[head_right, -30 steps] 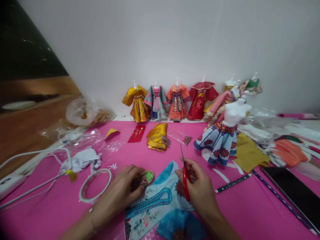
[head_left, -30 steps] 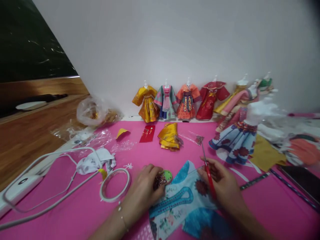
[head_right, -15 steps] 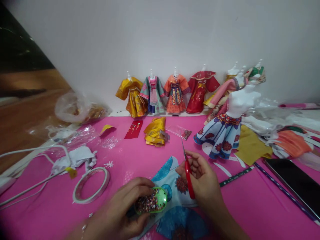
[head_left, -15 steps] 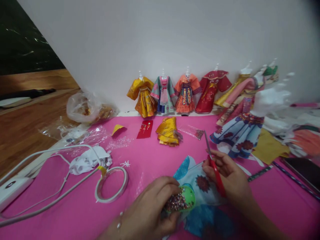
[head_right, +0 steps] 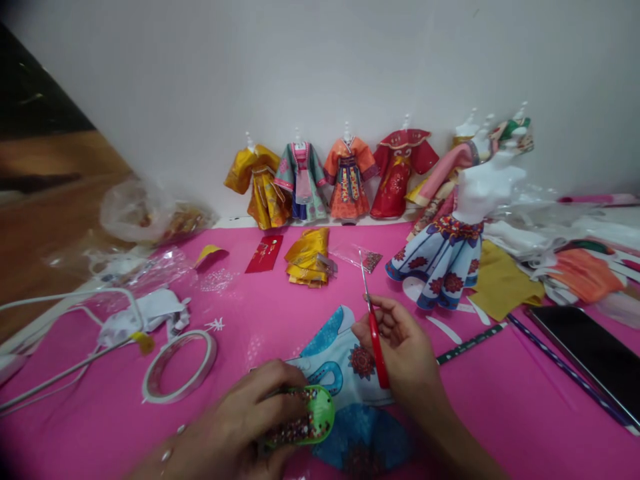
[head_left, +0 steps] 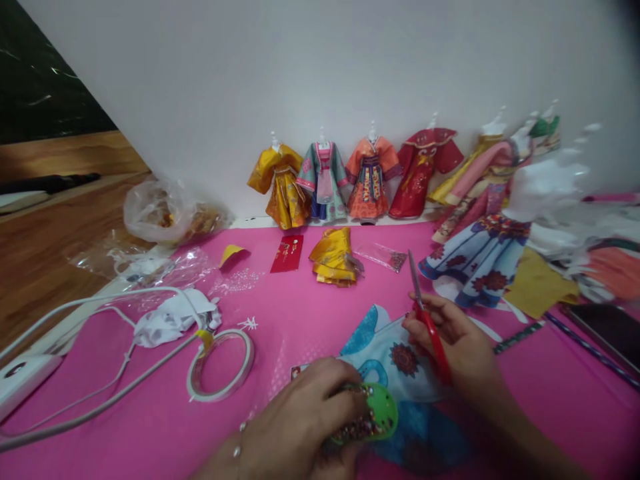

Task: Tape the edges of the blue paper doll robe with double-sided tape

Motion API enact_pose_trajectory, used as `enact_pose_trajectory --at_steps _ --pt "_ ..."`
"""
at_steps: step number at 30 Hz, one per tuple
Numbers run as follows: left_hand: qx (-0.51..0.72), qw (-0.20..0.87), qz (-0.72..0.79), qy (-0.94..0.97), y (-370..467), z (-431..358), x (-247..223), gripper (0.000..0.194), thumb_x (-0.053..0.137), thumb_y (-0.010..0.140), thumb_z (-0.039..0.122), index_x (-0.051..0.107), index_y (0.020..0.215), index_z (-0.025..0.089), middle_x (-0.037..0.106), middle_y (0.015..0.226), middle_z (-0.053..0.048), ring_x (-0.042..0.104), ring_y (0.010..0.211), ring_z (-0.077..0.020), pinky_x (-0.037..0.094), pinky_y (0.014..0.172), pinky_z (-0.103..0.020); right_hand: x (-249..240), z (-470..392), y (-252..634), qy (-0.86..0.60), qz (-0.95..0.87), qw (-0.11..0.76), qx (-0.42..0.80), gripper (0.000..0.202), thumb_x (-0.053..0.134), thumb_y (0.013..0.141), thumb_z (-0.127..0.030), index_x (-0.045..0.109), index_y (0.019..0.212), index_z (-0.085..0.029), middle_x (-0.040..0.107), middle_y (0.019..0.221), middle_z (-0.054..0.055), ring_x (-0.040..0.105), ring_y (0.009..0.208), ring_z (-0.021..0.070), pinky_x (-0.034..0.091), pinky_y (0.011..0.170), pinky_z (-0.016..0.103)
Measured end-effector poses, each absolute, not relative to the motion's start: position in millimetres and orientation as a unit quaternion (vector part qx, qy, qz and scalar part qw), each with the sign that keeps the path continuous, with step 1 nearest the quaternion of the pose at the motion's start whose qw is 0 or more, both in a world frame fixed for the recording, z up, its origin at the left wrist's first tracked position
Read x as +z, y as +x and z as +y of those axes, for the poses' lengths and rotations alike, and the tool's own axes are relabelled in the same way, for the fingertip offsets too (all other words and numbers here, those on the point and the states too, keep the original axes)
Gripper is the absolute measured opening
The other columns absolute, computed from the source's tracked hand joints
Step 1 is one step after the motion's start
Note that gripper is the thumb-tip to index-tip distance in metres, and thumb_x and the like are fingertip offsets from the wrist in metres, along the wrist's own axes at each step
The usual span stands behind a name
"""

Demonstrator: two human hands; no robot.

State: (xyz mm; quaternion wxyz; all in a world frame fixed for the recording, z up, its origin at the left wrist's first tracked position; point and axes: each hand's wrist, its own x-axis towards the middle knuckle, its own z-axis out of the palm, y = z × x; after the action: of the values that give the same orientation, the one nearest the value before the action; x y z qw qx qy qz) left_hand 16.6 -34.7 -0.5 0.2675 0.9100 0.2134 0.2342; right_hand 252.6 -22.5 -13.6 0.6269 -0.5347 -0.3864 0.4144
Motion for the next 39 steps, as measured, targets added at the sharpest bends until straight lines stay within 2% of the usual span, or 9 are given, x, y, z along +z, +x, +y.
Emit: enact_pose_trajectory --at_steps 9,14,19,24,31,36,39 --pt "0.229 0.268 0.234 0.906 16.5 -35.3 -0.8 0.055 0.064 0.073 0.002 0.055 0.124 0.021 0.065 0.114 -0.010 0.063 0.105 -0.0216 0.057 0.090 -0.032 -10.3 -22.0 253.0 -0.534 -0.384 0.623 0.423 0.056 0.094 0.054 -0.049 0.065 0.094 -0.023 0.064 0.069 -0.001 0.058 0.057 0.0154 0.047 0.046 0.026" --pt "0.221 0.271 0.234 0.907 17.5 -32.7 0.0 0.050 0.064 0.073 0.002 0.056 0.118 0.021 0.065 0.111 -0.009 0.063 0.104 -0.0214 0.056 0.089 -0.032 -11.0 -22.0 251.0 -0.532 -0.384 0.625 0.422 0.056 0.093 0.054 -0.051 0.065 0.093 -0.022 0.062 0.068 -0.002 0.054 0.054 0.0140 0.043 0.044 0.025" --pt "0.233 0.271 0.231 0.905 17.5 -32.5 -2.0 0.044 0.063 0.073 0.001 0.053 0.110 0.022 0.064 0.109 -0.008 0.062 0.101 -0.0209 0.055 0.086 -0.032 -14.1 -22.4 251.3 -0.527 -0.381 0.630 0.425 0.056 0.094 0.054 -0.049 0.064 0.092 -0.022 0.062 0.068 -0.002 0.056 0.059 0.0144 0.045 0.049 0.026" --pt "0.247 0.280 0.248 0.894 15.3 -30.3 -2.7 0.043 0.063 0.075 0.006 0.052 0.113 0.022 0.063 0.109 -0.009 0.061 0.102 -0.0227 0.055 0.087 -0.035 -16.9 -22.8 252.8 -0.525 -0.379 0.629 0.430 0.056 0.093 0.055 -0.049 0.064 0.095 -0.021 0.063 0.070 -0.002 0.057 0.060 0.0147 0.045 0.050 0.026" --pt "0.334 0.202 0.352 0.851 11.7 -20.5 1.9 0.034 0.057 0.083 0.008 0.050 0.112 0.023 0.062 0.106 -0.005 0.062 0.099 -0.0196 0.053 0.084 -0.034 -16.9 -22.9 253.2 -0.517 -0.380 0.629 0.439 0.056 0.093 0.058 -0.045 0.064 0.099 -0.022 0.060 0.070 -0.003 0.057 0.061 0.0145 0.047 0.051 0.025" --pt "0.319 0.188 0.424 0.826 11.1 -15.8 0.3 0.024 0.058 0.085 0.013 0.052 0.106 0.022 0.065 0.099 -0.005 0.063 0.084 -0.0196 0.054 0.072 -0.035 -15.2 -23.5 253.2 -0.517 -0.388 0.627 0.434 0.055 0.092 0.057 -0.044 0.064 0.099 -0.023 0.059 0.069 -0.004 0.056 0.060 0.0134 0.047 0.051 0.024" --pt "0.308 0.205 0.420 0.829 11.8 -16.0 -5.3 0.029 0.060 0.083 0.012 0.052 0.110 0.023 0.065 0.101 -0.005 0.064 0.087 -0.0202 0.055 0.075 -0.036 -14.8 -22.6 253.4 -0.521 -0.397 0.626 0.423 0.053 0.092 0.057 -0.046 0.065 0.096 -0.023 0.060 0.070 -0.003 0.057 0.059 0.0144 0.047 0.049 0.025"
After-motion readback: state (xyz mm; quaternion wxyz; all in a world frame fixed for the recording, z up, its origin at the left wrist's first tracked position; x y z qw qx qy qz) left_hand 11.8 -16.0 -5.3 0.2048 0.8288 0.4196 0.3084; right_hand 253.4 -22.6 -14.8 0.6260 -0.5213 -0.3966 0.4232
